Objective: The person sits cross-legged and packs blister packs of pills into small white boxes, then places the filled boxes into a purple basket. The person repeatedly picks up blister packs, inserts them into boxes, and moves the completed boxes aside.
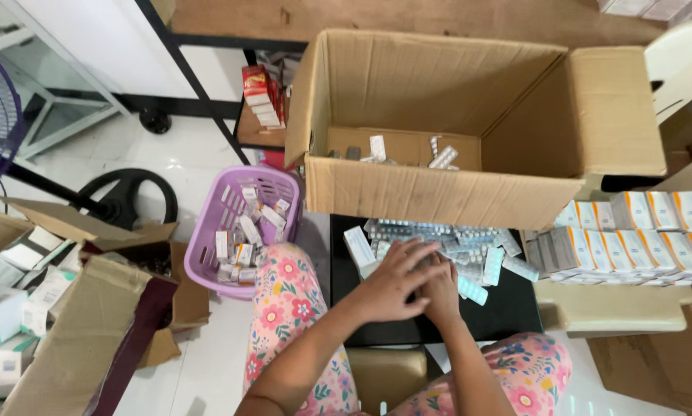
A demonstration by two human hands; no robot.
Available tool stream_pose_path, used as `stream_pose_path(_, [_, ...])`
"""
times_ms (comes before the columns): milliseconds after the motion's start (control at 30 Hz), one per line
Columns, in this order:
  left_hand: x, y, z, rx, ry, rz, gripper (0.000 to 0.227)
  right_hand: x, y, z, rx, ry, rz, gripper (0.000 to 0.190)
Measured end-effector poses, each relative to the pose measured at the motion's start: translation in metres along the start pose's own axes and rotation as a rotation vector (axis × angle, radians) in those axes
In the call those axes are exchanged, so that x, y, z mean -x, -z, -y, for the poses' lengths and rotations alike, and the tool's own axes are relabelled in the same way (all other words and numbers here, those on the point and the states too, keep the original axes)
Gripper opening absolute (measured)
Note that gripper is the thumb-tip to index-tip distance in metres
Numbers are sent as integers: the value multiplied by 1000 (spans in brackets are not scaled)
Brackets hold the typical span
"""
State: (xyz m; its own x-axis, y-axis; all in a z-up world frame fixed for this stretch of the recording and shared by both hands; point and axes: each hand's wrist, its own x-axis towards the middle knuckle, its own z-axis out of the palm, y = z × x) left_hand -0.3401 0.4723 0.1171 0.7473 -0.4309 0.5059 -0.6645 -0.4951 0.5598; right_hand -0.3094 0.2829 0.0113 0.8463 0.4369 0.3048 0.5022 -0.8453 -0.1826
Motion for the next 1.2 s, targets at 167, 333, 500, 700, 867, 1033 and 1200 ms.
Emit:
stream_pose_path(167, [-87,43,-15,-549,21,-204,61,6,-6,-3,4,-204,161,42])
stream_pose_path(333, [-112,61,1,-620,278,-193,69,0,1,1,-52,-196,22,38])
stream_pose_path(500, [-51,19,-11,-744,133,-355,51,3,-4,-4,-55,-201,-2,40])
stream_pose_path(700, [-6,-5,-14,-954,-13,-469,48,4,-17,-12,-6,-193,-61,38])
stream_pose_path(867, [-54,21,4,-748,75,-331,56,3,-10,-10,-87,-153,-166,16])
stream_pose_path(1033, [-104,49,18,-601,205,-341,67,-6,6,-7,-76,-141,-256,8])
stream_pose_path(1200, [-53,1,12,-380,213,-539,53,-9,29,-9,-236,-203,-405,4])
